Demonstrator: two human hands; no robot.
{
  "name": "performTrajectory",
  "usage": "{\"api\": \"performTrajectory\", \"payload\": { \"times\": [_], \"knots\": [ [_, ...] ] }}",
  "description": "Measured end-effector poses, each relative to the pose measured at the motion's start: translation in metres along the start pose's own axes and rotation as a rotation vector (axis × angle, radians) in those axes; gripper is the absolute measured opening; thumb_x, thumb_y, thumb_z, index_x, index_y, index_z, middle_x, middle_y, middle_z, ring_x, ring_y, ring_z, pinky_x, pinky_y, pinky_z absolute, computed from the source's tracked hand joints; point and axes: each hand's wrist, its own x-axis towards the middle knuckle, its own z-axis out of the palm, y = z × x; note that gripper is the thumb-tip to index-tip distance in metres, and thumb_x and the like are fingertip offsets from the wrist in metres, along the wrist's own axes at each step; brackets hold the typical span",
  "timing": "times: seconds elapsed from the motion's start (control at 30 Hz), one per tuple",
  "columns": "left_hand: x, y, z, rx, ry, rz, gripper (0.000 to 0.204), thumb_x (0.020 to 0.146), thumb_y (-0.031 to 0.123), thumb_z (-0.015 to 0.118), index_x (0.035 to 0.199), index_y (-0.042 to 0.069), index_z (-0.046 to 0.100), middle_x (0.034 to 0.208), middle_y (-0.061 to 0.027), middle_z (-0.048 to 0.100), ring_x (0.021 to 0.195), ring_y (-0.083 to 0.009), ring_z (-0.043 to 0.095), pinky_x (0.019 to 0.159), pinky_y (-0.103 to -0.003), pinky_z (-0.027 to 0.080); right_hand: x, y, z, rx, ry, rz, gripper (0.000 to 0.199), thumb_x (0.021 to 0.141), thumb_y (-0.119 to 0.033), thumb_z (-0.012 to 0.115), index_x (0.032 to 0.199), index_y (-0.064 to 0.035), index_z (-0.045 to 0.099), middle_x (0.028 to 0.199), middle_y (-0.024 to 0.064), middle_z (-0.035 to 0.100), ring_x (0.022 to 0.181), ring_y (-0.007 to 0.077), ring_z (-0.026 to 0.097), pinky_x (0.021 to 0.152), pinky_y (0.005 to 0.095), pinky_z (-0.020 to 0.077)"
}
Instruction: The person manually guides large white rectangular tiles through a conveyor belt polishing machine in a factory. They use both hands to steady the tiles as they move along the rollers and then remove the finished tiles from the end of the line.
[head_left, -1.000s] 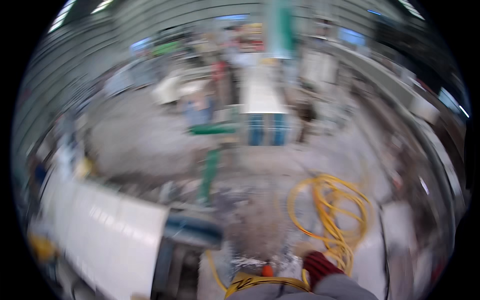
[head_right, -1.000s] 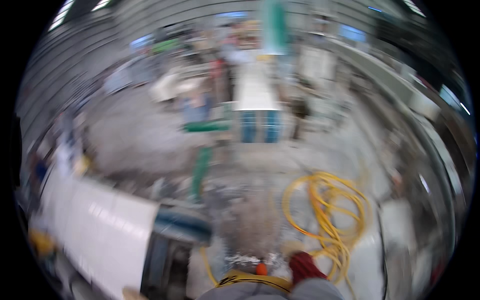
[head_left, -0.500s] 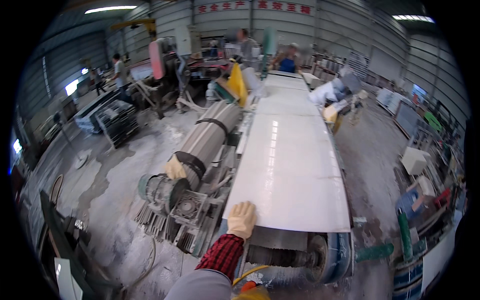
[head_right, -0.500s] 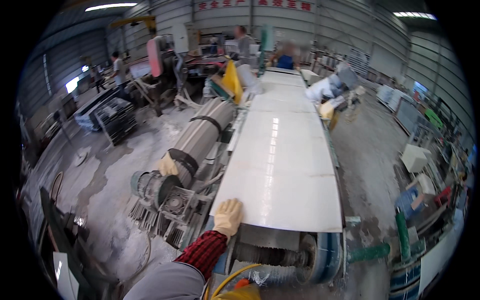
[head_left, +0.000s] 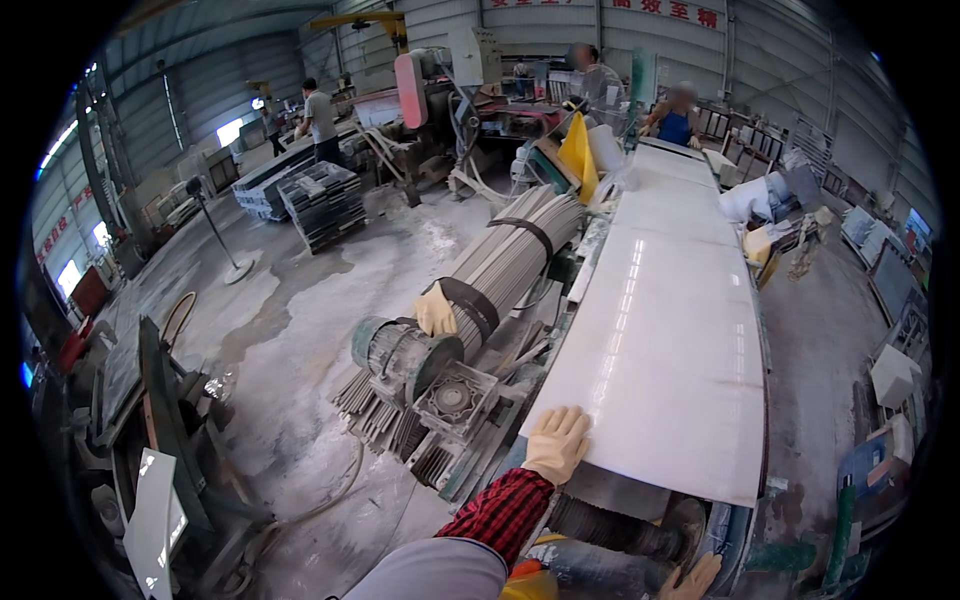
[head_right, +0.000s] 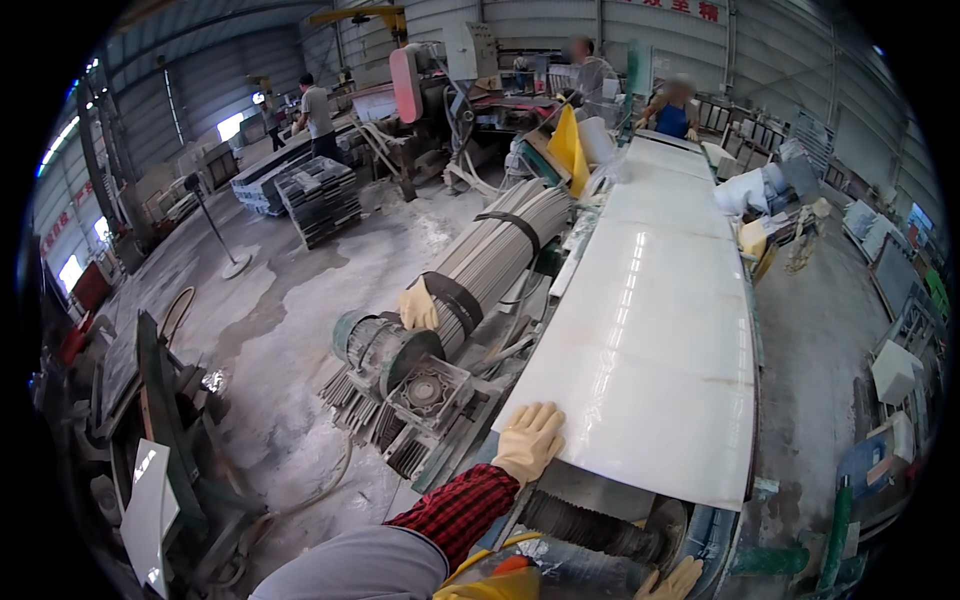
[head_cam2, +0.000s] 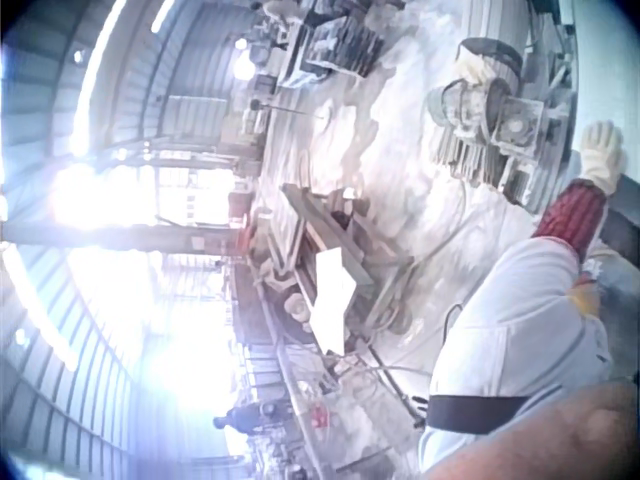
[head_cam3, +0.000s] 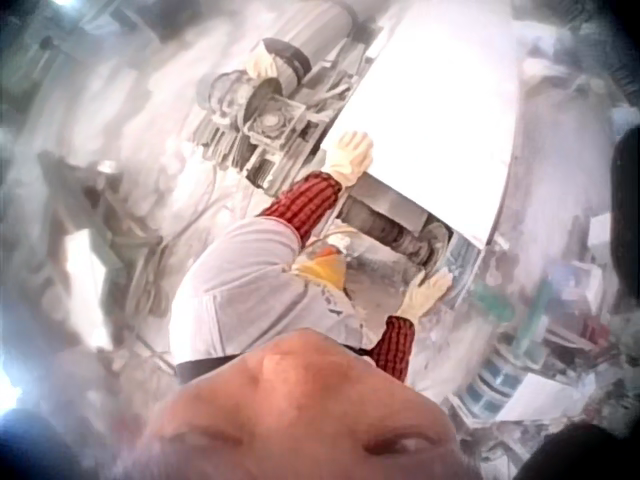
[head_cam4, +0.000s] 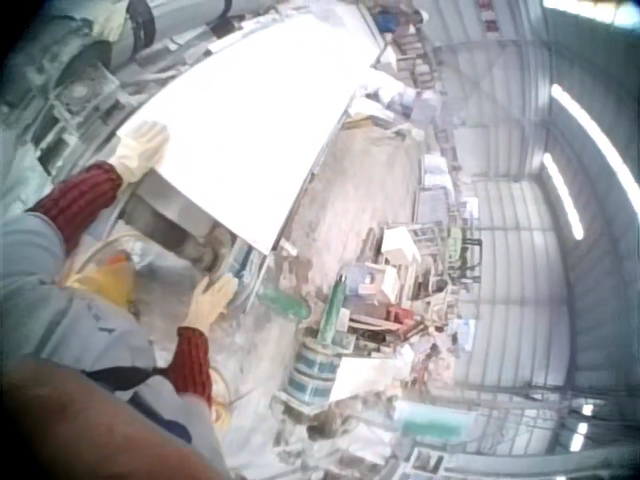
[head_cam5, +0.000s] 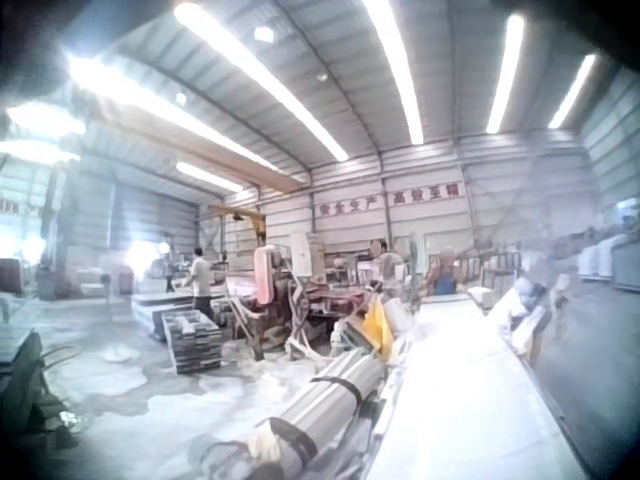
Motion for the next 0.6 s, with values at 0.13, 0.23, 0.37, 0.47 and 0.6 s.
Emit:
{"api": "performTrajectory", "payload": {
  "times": [0.13,0.23,0.37,0.47,0.6],
  "knots": [
    [0.006,0.003,-0.007,0.070,0.111,0.077,0.038,0.105,0.028,0.079,0.137,0.007,0.075,0.140,-0.0136,0.074,0.132,-0.0372,0.070,0.117,-0.054,0.054,-0.010,-0.003,-0.003,0.009,-0.022,0.083,0.078,0.124,-0.034,0.069,0.187,0.0055,0.048,0.193,0.0377,0.044,0.182,0.0559,0.038,0.152,0.0609,0.0288],
    [0.013,0.005,-0.008,0.029,-0.089,0.028,0.029,0.102,0.024,0.079,0.126,0.011,0.073,0.125,-0.0116,0.070,0.120,-0.0364,0.068,0.106,-0.053,0.054,-0.007,-0.009,-0.010,0.048,-0.062,0.153,0.078,0.121,-0.023,0.072,0.189,0.0046,0.043,0.198,0.0355,0.036,0.185,0.0524,0.032,0.153,0.0593,0.0268],
    [0.008,-0.003,0.004,0.081,-0.170,0.021,0.026,0.100,0.023,0.078,0.122,0.011,0.070,0.122,-0.0133,0.068,0.117,-0.0388,0.067,0.104,-0.055,0.053,0.009,-0.019,-0.011,0.118,0.025,0.154,0.071,0.117,-0.023,0.077,0.180,0.0035,0.055,0.187,0.0349,0.051,0.176,0.0554,0.045,0.149,0.0624,0.0332],
    [-0.009,-0.021,0.014,0.099,-0.161,0.112,0.041,0.105,0.024,0.077,0.142,0.007,0.074,0.142,-0.0194,0.074,0.135,-0.0460,0.068,0.121,-0.060,0.052,0.037,-0.024,-0.012,0.054,0.144,0.068,0.071,0.119,-0.029,0.073,0.180,0.0027,0.056,0.187,0.0315,0.054,0.177,0.0513,0.047,0.150,0.0601,0.0344],
    [-0.020,-0.044,0.028,0.103,-0.382,-0.045,0.062,0.122,0.026,0.068,0.178,0.000,0.063,0.186,-0.0263,0.062,0.177,-0.0464,0.050,0.152,-0.059,0.030,0.082,-0.031,-0.009,0.031,0.025,0.112,0.078,0.119,-0.039,0.071,0.183,0.0030,0.053,0.190,0.0320,0.050,0.182,0.0478,0.040,0.153,0.0572,0.0269]
  ]
}}
